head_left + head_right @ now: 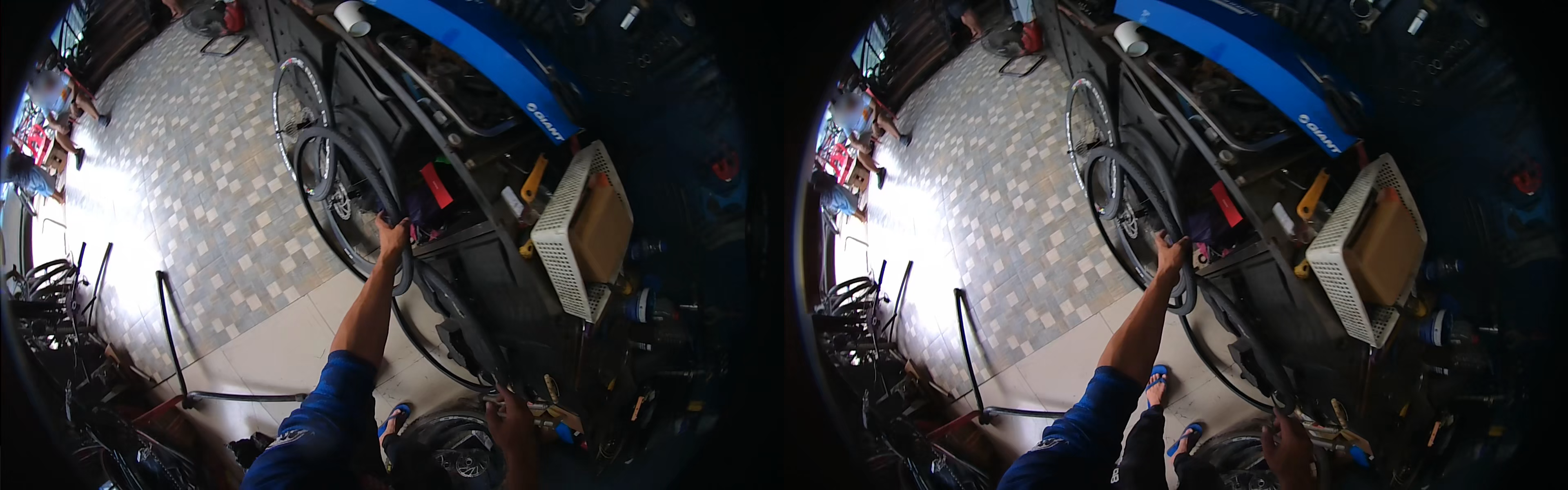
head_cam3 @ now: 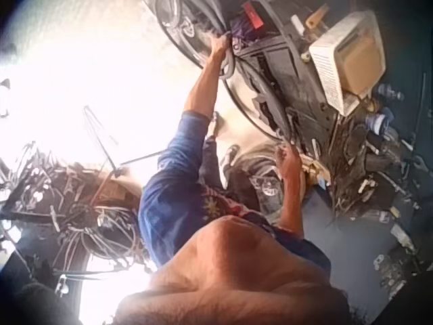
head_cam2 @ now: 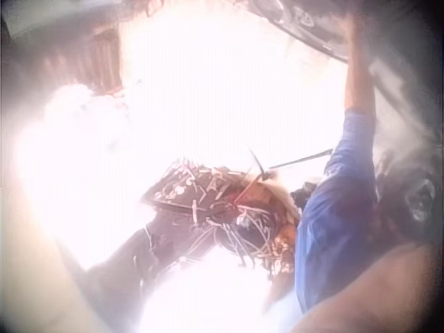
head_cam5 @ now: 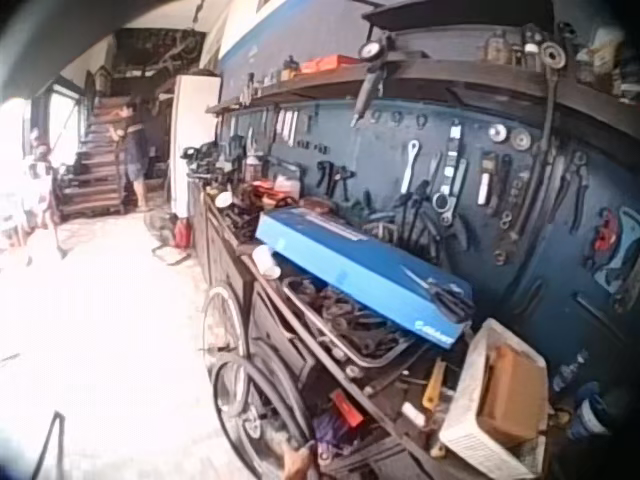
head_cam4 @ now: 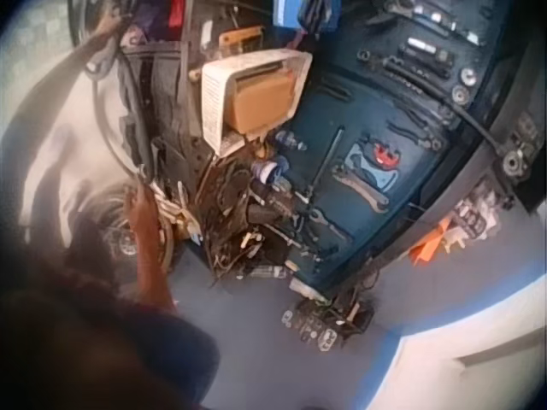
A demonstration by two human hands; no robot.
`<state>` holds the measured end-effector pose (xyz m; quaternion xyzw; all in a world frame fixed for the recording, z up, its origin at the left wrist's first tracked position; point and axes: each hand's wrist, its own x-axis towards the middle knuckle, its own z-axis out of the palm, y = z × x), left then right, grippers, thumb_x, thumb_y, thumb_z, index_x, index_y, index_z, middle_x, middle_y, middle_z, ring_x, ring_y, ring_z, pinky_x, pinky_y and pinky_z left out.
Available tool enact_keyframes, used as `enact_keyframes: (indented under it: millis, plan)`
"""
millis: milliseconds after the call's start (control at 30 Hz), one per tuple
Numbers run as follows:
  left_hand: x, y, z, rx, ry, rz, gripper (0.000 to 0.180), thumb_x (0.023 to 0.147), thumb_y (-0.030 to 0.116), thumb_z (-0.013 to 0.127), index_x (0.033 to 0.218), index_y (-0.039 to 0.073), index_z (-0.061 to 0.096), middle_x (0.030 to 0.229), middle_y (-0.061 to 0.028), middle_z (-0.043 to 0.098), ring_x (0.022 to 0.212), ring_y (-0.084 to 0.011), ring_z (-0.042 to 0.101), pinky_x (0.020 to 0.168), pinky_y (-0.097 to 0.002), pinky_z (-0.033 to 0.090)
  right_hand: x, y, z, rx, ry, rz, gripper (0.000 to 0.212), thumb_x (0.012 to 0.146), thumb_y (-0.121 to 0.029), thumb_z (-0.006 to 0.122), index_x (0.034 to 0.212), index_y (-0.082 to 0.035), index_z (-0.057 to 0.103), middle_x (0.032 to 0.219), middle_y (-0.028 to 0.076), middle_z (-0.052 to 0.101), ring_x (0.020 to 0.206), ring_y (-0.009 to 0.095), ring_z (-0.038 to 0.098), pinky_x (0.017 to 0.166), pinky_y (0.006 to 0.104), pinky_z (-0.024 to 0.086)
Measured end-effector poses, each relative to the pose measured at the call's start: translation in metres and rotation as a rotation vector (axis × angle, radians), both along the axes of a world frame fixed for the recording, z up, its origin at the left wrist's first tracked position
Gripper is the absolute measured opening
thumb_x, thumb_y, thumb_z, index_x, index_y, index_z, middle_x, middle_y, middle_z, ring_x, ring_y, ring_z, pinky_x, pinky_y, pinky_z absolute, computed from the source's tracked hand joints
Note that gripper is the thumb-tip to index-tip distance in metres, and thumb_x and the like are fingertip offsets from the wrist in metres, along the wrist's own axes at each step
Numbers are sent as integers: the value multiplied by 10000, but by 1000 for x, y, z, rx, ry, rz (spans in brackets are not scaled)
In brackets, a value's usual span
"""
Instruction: The person removes a bicycle tire from a wheel using tire levers, then installs a new tire onto the same wheel. The person works in a bicycle repair shop, handling the wheel, tire, and tire levers throughout the process.
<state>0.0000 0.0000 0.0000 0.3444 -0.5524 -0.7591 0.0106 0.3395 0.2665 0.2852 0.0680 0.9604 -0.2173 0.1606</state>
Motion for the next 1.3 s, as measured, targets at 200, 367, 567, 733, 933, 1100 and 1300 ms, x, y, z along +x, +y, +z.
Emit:
enact_keyframes:
  millis: [200, 367, 567, 733, 933, 1100, 1300]
  plan:
    - [118, -100, -15, -89, -19, 119, 249, 953, 148, 652, 1146, 33, 547, 887, -60, 562, 796, -176, 540, 717, -346, 467, -92, -87, -25, -86, 53, 340, 471, 915, -235, 710, 1342, -50, 641, 1080, 180, 714, 977, 361, 704, 853, 448, 563]
    - [230, -189, -2, -167, -13, 23, 326, 968, 70, 575, 1285, 27, 515, 977, -98, 665, 853, -183, 661, 758, -326, 527, -222, -151, -108, -149, 230, 524, 707, 922, -260, 714, 1527, -13, 444, 1301, 246, 623, 1221, 409, 600, 1035, 468, 486]
    - [275, -199, 10, -204, -46, 155, 382, 958, 85, 595, 1307, 1, 465, 1091, -152, 675, 877, -213, 698, 760, -334, 553, -392, -259, -206, -10, 282, 389, 993, 839, -327, 757, 1575, 84, 232, 1462, 326, 470, 1365, 446, 458, 1139, 484, 404]
    - [269, -215, 16, -478, -318, 47, 347, 929, 125, 627, 1206, -5, 462, 983, -178, 704, 849, -306, 711, 761, -407, 565, -456, -298, -227, 60, 108, 148, 989, 811, -345, 757, 1546, 85, 253, 1462, 317, 476, 1346, 435, 498, 1137, 468, 417]
    - [242, -225, 18, -428, -295, 54, 335, 936, 152, 627, 1188, -2, 468, 856, -174, 697, 760, -340, 701, 703, -431, 549, -468, -280, -249, -143, -164, 198, 516, 827, -345, 699, 1120, 79, 684, 965, 277, 722, 971, 409, 723, 843, 478, 557]
    - [215, -230, 21, -399, -289, -8, 360, 954, 197, 657, 1191, -5, 478, 865, -177, 676, 730, -302, 678, 695, -426, 546, -395, -269, -299, -516, -209, -109, 435, 848, -348, 693, 1123, -13, 728, 963, 231, 743, 947, 382, 732, 796, 444, 545]
    - [172, -250, 49, -314, -337, -227, 433, 967, 313, 733, 1185, 31, 487, 881, -141, 651, 763, -236, 663, 656, -444, 602, -292, -237, -305, -625, -129, -99, 392, 931, -306, 678, 1166, 7, 683, 1067, 218, 724, 998, 385, 698, 848, 425, 535]
